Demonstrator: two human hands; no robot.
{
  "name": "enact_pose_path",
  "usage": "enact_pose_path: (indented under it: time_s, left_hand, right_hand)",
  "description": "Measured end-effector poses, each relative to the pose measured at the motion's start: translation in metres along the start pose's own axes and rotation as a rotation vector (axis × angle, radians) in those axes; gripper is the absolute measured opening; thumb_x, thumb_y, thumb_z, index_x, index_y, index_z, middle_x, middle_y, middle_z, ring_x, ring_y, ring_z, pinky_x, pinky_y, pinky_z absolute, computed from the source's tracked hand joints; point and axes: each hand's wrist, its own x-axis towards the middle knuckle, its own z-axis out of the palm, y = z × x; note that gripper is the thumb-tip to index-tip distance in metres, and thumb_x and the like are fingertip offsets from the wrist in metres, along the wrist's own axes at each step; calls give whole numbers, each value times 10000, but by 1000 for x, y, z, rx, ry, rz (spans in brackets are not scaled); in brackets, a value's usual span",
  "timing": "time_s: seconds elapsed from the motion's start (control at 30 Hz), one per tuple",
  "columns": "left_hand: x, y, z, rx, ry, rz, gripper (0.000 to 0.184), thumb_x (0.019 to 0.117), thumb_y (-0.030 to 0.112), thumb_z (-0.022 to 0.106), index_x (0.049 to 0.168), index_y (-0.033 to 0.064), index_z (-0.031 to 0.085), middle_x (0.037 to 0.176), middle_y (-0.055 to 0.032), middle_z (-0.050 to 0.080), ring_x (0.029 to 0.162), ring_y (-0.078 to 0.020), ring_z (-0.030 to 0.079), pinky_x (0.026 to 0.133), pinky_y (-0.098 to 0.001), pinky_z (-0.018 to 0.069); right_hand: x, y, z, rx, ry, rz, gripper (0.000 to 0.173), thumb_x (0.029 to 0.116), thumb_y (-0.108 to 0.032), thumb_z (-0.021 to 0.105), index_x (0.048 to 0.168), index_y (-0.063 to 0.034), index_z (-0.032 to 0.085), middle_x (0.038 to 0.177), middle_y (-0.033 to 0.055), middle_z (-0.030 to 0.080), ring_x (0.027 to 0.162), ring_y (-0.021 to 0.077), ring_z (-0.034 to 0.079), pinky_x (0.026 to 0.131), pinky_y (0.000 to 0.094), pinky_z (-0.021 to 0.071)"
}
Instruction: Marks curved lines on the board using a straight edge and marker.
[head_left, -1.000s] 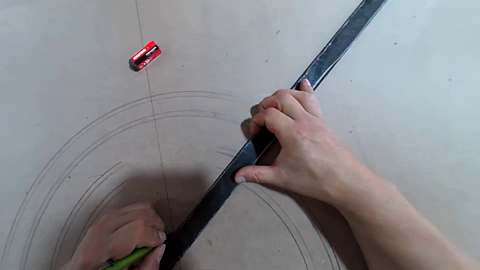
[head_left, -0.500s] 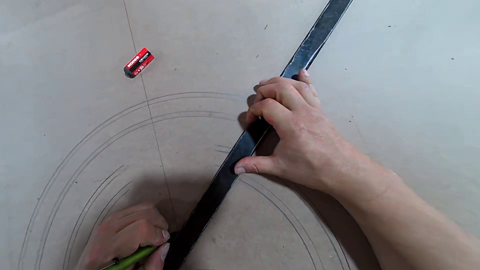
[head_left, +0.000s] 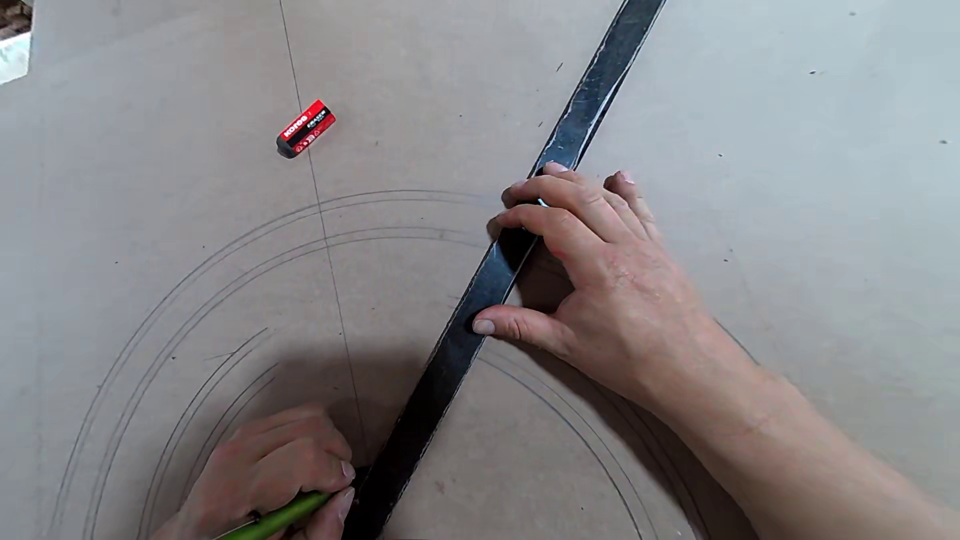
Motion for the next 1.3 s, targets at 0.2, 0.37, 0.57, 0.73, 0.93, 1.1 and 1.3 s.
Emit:
enact_pose_path:
  time_s: [0.2, 0.37, 0.57, 0.73, 0.93, 1.1, 1.3]
  left_hand:
    - [-1, -1, 0, -2, 0, 2, 116, 952, 208, 706, 956, 103, 656, 892, -34, 688, 849, -125, 674, 717, -247, 566]
    - [0, 0, 0, 1, 0, -1, 113, 950, 202, 704, 956, 102, 651, 892, -38, 689, 848, -128, 673, 720, -250, 564]
    - [0, 1, 0, -15, -2, -15, 108, 946, 193, 707, 958, 99, 656, 890, -40, 690, 851, -129, 675, 719, -251, 567]
    - [0, 2, -1, -7, -8, -25, 105, 948, 197, 706, 958, 102, 661, 894, -38, 692, 851, -126, 673, 724, -254, 563]
    - [0, 3, -1, -1, -10, -29, 111, 946, 196, 709, 967, 100, 659, 901, -43, 693, 863, -136, 678, 732, -264, 570]
    - [7, 6, 7, 64, 65, -33, 116, 948, 207, 709, 981, 111, 654, 920, -21, 698, 869, -114, 681, 750, -248, 579]
    - [48, 3, 30, 189, 279, -58, 80, 940, 218, 711, 984, 154, 689, 908, 37, 714, 818, -52, 682, 692, -199, 583]
  right_hand:
    - [-1, -1, 2, -8, -2, 5, 839, 785, -855, 592, 1342, -230, 644, 1505, -2, 543, 1519, 244, 362, 1245, 667, 196]
    - [-1, -1, 3, -8, -2, 9, 828, 797, -847, 587, 1346, -230, 640, 1513, -4, 536, 1523, 232, 356, 1248, 666, 189]
    - [-1, -2, 3, -12, -2, 14, 828, 800, -845, 585, 1355, -232, 638, 1513, -7, 537, 1523, 228, 357, 1252, 659, 188]
    - [-1, -1, 3, -13, -2, 9, 815, 813, -831, 586, 1358, -228, 633, 1522, -5, 529, 1524, 231, 355, 1250, 664, 189]
    - [-1, -1, 3, -16, -15, 22, 822, 805, -843, 580, 1356, -236, 630, 1525, -9, 526, 1526, 227, 353, 1254, 658, 187]
    - [0, -2, 3, -9, -33, 39, 824, 803, -845, 576, 1365, -245, 624, 1540, -16, 510, 1536, 224, 331, 1259, 659, 164]
    - [1, -3, 1, 10, -28, 44, 832, 807, -837, 572, 1363, -220, 623, 1556, 8, 491, 1542, 244, 319, 1258, 660, 150]
